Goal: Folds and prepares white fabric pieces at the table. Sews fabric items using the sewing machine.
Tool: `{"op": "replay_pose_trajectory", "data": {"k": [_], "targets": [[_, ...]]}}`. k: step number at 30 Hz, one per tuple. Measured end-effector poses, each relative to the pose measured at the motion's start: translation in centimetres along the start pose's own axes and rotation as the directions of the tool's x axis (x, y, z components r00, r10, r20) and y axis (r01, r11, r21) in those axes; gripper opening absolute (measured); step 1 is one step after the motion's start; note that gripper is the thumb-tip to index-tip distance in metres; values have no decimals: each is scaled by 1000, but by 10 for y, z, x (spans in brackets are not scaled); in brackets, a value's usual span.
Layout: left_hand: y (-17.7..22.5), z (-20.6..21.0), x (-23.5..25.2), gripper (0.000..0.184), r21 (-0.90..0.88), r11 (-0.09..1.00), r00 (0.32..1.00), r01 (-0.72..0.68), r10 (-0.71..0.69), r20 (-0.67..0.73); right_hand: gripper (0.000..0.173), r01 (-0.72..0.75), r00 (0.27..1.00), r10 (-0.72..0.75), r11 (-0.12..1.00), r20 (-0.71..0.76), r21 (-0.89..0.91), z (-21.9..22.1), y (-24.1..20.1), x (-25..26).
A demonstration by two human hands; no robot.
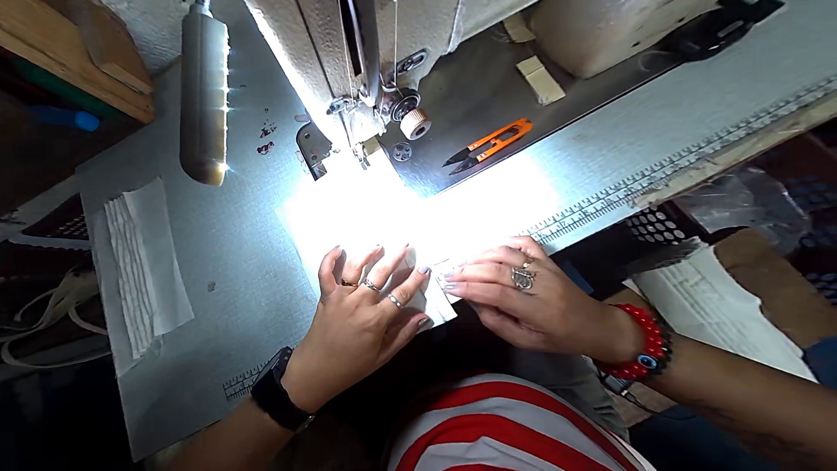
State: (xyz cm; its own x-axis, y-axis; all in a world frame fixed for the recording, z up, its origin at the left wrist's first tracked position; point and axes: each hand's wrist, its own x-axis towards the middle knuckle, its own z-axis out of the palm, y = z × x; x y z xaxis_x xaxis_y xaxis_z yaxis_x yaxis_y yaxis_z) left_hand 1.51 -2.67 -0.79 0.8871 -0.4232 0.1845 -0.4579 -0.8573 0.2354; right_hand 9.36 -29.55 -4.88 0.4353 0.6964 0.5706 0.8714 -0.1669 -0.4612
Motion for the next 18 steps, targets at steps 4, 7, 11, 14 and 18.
{"op": "replay_pose_trajectory", "data": {"k": [4,7,11,14,18], "targets": [[0,0,1,45,1,1000,1000,-10,10,2,25,35,997,-42,994,-60,-107,13,1,-13],[0,1,1,46,9,1000,1000,-13,13,0,22,44,993,-58,990,-106,-131,21,2,-16],[0,0,2,47,27,1000,999,-2,1,43,23,83,994,-92,988,-62,-129,17,0,-11],[2,-2,2,45,28,1000,999,13,-14,44,30,95,995,-91,988,35,-123,5,-3,-6],[-2,-4,5,44,25,999,998,34,-35,45,33,74,992,-58,987,108,-144,-5,-5,8]]}}
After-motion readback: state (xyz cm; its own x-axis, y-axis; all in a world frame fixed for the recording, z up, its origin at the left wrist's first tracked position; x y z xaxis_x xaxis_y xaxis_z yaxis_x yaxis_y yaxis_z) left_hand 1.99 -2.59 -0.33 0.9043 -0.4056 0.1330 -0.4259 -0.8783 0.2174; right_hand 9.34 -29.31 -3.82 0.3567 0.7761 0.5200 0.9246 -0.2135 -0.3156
